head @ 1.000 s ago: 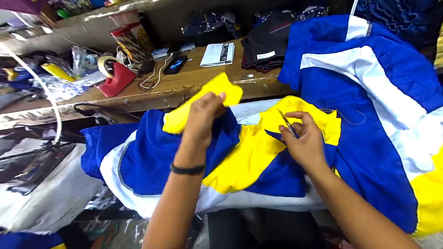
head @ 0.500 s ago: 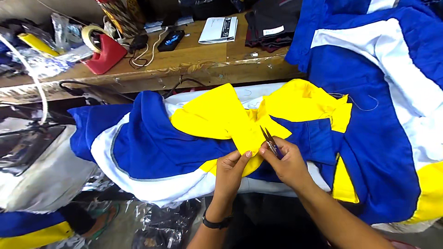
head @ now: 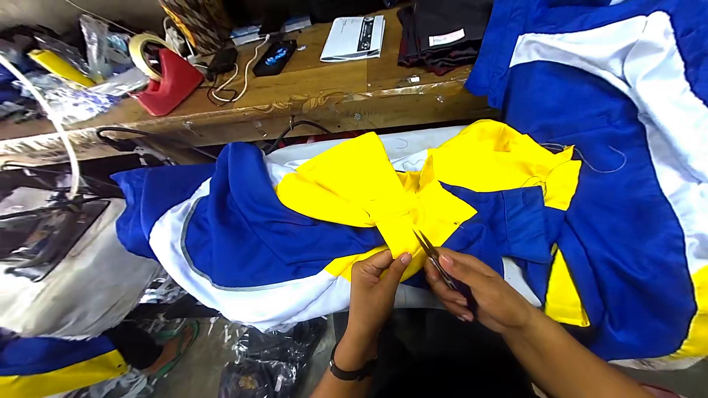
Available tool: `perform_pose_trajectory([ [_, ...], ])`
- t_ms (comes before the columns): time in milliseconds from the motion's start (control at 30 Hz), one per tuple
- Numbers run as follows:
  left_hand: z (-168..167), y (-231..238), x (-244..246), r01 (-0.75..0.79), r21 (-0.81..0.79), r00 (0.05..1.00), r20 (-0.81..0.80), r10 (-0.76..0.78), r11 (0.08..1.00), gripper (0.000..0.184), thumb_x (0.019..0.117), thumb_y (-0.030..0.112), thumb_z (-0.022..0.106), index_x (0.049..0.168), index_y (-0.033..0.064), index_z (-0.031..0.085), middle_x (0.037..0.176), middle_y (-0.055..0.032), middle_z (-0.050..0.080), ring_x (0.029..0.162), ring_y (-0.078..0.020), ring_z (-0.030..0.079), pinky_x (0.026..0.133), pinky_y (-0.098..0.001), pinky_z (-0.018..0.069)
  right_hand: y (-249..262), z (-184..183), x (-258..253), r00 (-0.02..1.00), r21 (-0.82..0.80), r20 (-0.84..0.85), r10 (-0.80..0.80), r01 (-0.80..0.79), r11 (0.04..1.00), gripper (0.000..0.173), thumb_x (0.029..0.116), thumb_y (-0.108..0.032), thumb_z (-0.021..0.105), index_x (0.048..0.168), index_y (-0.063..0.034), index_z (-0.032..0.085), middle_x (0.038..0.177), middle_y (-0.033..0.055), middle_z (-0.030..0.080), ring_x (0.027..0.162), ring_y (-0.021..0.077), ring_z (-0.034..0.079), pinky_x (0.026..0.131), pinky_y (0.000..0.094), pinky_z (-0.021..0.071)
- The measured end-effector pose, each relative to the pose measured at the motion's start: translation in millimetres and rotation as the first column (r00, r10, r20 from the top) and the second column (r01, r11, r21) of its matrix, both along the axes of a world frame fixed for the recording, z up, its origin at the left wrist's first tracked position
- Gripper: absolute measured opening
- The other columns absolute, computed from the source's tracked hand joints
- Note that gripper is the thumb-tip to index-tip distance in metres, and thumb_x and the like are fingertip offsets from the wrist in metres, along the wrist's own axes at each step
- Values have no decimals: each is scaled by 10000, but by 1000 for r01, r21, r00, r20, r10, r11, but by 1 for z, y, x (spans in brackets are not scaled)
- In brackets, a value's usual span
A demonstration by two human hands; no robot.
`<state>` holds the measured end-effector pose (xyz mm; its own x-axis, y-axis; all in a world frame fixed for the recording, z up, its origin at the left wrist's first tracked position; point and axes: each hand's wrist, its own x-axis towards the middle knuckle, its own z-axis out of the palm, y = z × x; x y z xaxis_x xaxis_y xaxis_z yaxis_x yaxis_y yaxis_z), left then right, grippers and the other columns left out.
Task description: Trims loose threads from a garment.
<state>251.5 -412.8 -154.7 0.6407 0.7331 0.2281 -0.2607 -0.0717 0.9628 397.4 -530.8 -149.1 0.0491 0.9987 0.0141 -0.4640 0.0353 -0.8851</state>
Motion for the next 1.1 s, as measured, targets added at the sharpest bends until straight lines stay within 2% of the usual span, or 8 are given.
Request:
perform_pose_trajectory([
  [133, -1, -3, 3, -34, 2, 999, 14, 34, 999, 142, 963, 13, 624, 915, 19, 758, 830, 8, 755, 791, -46, 716, 782, -247, 601, -9, -2, -5, 998, -12, 36, -46, 47, 999, 337, 1100, -367, 384, 986, -147, 612, 600, -142, 418, 444, -67, 375, 406, 89, 310],
  [267, -2, -4, 6, -28, 7, 998, 50, 28, 1000, 159, 978, 9, 596, 933, 17, 749, 860, 9, 758, 830, -56, 721, 821, -260, 599, -11, 0, -9, 997, -53, 48, -56, 59, 997, 337, 1102, -371, 401, 883, -181, 574, 603, -146, 408, 446, -77, 350, 406, 84, 286],
  [733, -2, -6, 10, -63, 9, 995, 72, 62, 998, 165, 971, -19, 591, 935, 3, 750, 861, 1, 761, 821, -53, 721, 810, -249, 599, -9, -3, -7, 999, -88, 27, -30, 32, 996, 343, 1102, -333, 394, 836, -186, 552, 607, -138, 394, 448, -79, 325, 407, 80, 264],
  [967, -10, -8, 15, -142, 113, 988, 76, 134, 983, 152, 973, 3, 601, 935, 3, 748, 854, 10, 752, 806, -39, 708, 786, -232, 594, -8, -1, -11, 995, -125, 44, -90, 95, 988, 342, 1101, -301, 390, 825, -180, 552, 608, -132, 399, 450, -75, 323, 411, 83, 263],
  [1033, -16, -9, 18, -204, 195, 977, 107, 186, 959, 142, 969, 7, 607, 938, -15, 744, 882, -3, 752, 835, -41, 707, 804, -232, 591, -8, 0, -13, 996, -153, -7, -91, 89, 984, 351, 1101, -313, 385, 830, -175, 559, 596, -126, 399, 437, -67, 328, 402, 89, 270],
  [1100, -22, -7, 21, -260, 305, 964, 134, 229, 916, 146, 961, 20, 612, 936, -40, 742, 923, -31, 757, 910, -61, 709, 872, -245, 579, -8, 0, -12, 979, -170, -204, -20, -16, 985, 380, 1100, -378, 385, 844, -163, 566, 587, -112, 406, 414, -54, 345, 385, 95, 298],
])
